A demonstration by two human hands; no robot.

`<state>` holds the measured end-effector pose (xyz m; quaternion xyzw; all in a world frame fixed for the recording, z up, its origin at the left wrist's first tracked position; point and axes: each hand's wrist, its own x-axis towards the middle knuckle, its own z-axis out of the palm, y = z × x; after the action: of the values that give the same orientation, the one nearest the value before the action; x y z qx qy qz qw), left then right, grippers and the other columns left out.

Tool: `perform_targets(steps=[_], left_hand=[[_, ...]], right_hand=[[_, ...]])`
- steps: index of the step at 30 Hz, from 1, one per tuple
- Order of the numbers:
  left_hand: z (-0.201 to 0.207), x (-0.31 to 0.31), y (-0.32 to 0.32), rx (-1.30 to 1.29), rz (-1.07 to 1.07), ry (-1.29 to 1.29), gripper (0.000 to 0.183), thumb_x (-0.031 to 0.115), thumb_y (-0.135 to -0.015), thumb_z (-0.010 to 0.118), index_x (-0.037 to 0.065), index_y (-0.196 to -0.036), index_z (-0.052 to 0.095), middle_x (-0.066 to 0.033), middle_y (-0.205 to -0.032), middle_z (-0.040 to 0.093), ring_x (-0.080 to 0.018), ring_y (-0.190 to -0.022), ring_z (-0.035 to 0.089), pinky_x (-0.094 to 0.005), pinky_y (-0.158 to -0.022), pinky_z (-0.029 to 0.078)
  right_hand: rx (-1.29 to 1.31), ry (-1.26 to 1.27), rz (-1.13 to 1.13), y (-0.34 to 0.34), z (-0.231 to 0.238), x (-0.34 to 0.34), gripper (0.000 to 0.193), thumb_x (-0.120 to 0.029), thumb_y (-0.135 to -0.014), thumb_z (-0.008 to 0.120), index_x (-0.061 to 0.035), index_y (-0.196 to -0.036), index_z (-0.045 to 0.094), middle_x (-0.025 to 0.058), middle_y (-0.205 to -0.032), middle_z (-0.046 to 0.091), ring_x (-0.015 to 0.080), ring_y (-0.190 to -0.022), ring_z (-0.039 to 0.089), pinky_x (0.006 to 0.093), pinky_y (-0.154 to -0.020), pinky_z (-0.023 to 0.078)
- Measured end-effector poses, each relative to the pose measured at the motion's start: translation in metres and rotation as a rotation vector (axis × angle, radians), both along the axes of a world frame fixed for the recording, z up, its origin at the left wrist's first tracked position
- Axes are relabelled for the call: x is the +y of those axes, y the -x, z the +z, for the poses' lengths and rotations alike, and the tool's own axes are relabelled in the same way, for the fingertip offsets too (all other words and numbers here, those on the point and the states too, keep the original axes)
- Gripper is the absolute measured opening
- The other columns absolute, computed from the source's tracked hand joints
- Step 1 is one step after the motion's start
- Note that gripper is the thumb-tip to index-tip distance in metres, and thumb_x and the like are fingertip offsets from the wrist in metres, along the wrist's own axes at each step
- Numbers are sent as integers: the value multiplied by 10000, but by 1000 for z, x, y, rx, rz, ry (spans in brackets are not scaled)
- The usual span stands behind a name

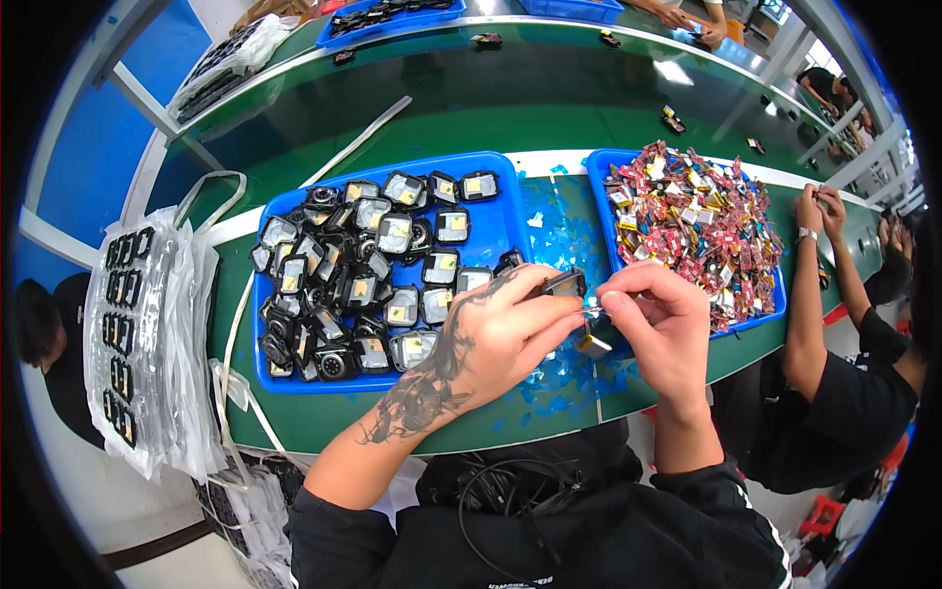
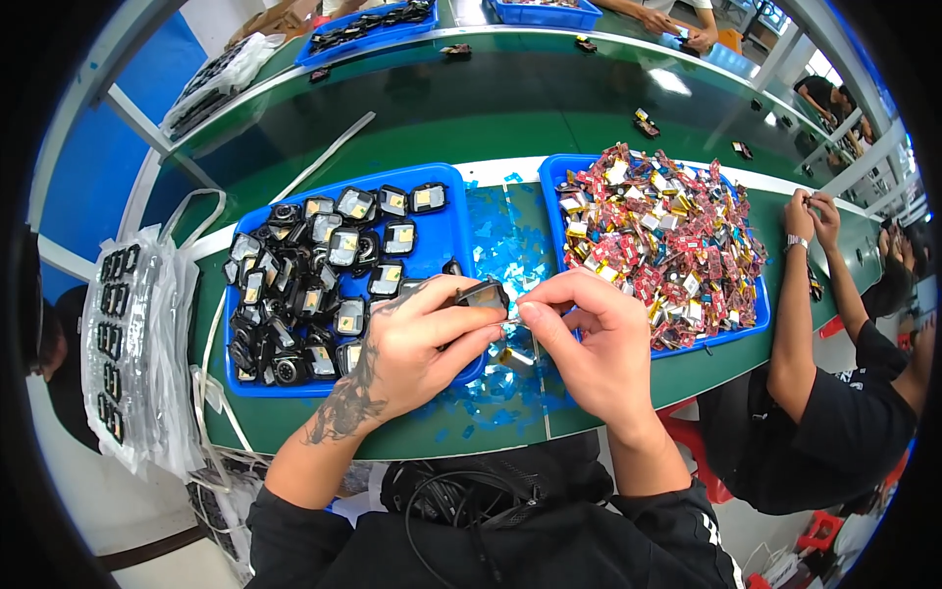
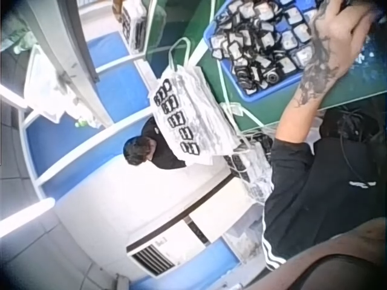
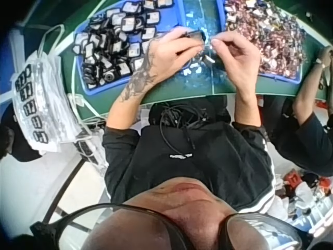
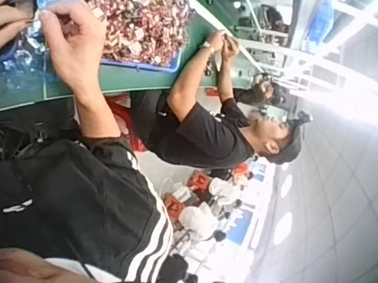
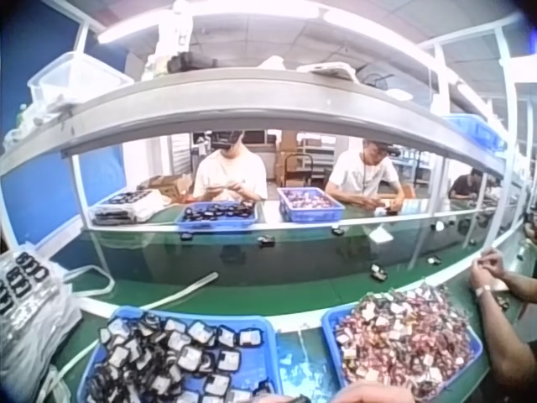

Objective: Assembling small electronic components, including circuit boards and watch-like casings, on a factory production line.

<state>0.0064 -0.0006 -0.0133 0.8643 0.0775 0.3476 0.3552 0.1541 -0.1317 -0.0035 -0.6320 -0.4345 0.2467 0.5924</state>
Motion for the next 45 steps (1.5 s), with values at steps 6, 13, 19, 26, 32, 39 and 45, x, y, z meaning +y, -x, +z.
perform_targets(steps=[6, 13, 19, 26, 32, 39, 45], left_hand=[[-3, 0, 0, 118, -189, 900, 144, 87, -868, 708, -57, -870, 716, -54, -852, 671, -53, -715, 616, -233, -579, 503], [0, -5, -2, 48, -155, 1007, 293, -21, -862, 679, -48, -1153, 660, -129, -1088, 671, -130, -973, 642, -259, -838, 533], [-1, -6, -3, 21, -176, 964, 349, -72, -851, 658, -39, -1198, 638, -125, -1137, 656, -146, -1012, 630, -273, -883, 516], [-4, -13, -3, -40, -114, 849, 359, -94, -856, 630, -27, -1209, 632, -123, -1145, 645, -155, -1061, 620, -265, -877, 526], [-5, -12, -5, -78, -121, 900, 555, -58, -873, 605, 21, -1398, 444, -146, -1290, 574, -168, -1082, 614, -274, -841, 539], [-10, 40, 5, 391, 516, -500, 515, 219, -922, 581, 14, -1376, 449, -199, -1398, 471, -351, -1333, 403, -516, -1121, 282], [-33, 42, 7, 524, 528, -566, 277, 248, -910, 587, 54, -1100, 639, -228, -1418, 430, -331, -1361, 358, -569, -1117, 242]], right_hand=[[338, -90, 126, 7, -9, -6, 84, 33, -891, 640, 46, -971, 617, 54, -927, 634, 73, -823, 603, 193, -665, 491], [74, -96, -79, 20, -13, 3, 142, 51, -846, 688, 29, -973, 627, 47, -885, 635, 51, -770, 594, 182, -639, 481], [-70, -132, -143, 20, -18, 7, 162, 54, -823, 705, 28, -962, 627, 41, -845, 619, 45, -696, 551, 182, -603, 471], [-178, -58, -225, 24, -9, 13, 280, 57, -806, 699, -2, -1065, 609, 45, -897, 606, 67, -728, 561, 188, -607, 504], [-326, -26, -112, 24, -6, 20, 380, 73, -812, 659, -8, -1175, 580, 75, -930, 616, 121, -808, 620, 240, -637, 554], [-625, 211, 129, -65, 39, 119, 331, 0, -805, 657, 9, -1119, 551, 98, -781, 678, 202, -758, 686, 318, -675, 536], [-339, 569, 22, -153, -14, 228, 484, -144, -667, 842, 8, -1057, 599, 150, -854, 688, 289, -760, 685, 352, -742, 536]])
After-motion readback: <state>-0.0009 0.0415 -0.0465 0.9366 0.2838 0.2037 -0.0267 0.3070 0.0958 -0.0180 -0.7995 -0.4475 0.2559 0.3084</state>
